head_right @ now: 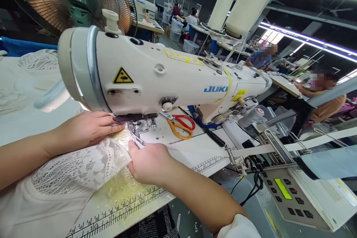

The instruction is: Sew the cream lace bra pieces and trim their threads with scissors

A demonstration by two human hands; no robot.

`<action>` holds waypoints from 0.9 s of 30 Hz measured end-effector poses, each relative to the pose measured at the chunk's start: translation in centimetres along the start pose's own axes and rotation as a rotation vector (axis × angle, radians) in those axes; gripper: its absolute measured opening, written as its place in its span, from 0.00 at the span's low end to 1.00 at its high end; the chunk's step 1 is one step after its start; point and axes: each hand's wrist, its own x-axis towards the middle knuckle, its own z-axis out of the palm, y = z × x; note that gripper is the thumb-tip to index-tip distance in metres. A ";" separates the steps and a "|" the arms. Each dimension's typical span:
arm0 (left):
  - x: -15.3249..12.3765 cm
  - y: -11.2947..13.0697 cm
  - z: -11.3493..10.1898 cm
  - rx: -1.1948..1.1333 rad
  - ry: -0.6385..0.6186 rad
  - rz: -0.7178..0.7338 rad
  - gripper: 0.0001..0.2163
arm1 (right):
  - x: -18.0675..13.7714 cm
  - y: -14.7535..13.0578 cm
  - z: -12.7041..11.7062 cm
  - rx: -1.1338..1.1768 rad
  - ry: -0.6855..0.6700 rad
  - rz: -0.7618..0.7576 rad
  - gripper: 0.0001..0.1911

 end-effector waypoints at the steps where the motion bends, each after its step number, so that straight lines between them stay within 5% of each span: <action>1: 0.1 0.3 -0.4 0.022 -0.003 -0.007 0.19 | 0.0 0.0 0.1 0.010 0.011 0.000 0.36; 6: 0.3 2.4 -2.8 0.101 0.020 -0.060 0.20 | -0.4 0.2 0.6 0.097 0.102 0.006 0.36; 10: 0.4 4.4 -3.7 -0.178 0.057 -0.059 0.17 | -0.8 0.0 1.6 0.268 0.309 -0.117 0.16; 13: 1.2 5.8 -4.1 -0.404 -0.139 -0.062 0.14 | -0.8 -0.3 2.2 0.315 0.421 -0.210 0.10; 16: 2.3 6.5 -4.7 -0.545 -0.312 -0.215 0.08 | -1.1 -0.4 2.7 0.422 0.563 -0.162 0.19; 19: 2.9 6.8 -4.8 -0.735 -0.190 -0.531 0.13 | -1.8 -0.9 3.5 0.737 0.681 -0.019 0.31; 22: 2.7 7.2 -4.1 -0.887 0.021 -0.839 0.17 | -2.6 -2.0 4.7 0.863 0.588 -0.063 0.41; 27: 1.5 7.9 -2.9 -0.638 0.182 -0.938 0.11 | -2.4 -3.1 5.1 0.609 0.533 -0.070 0.13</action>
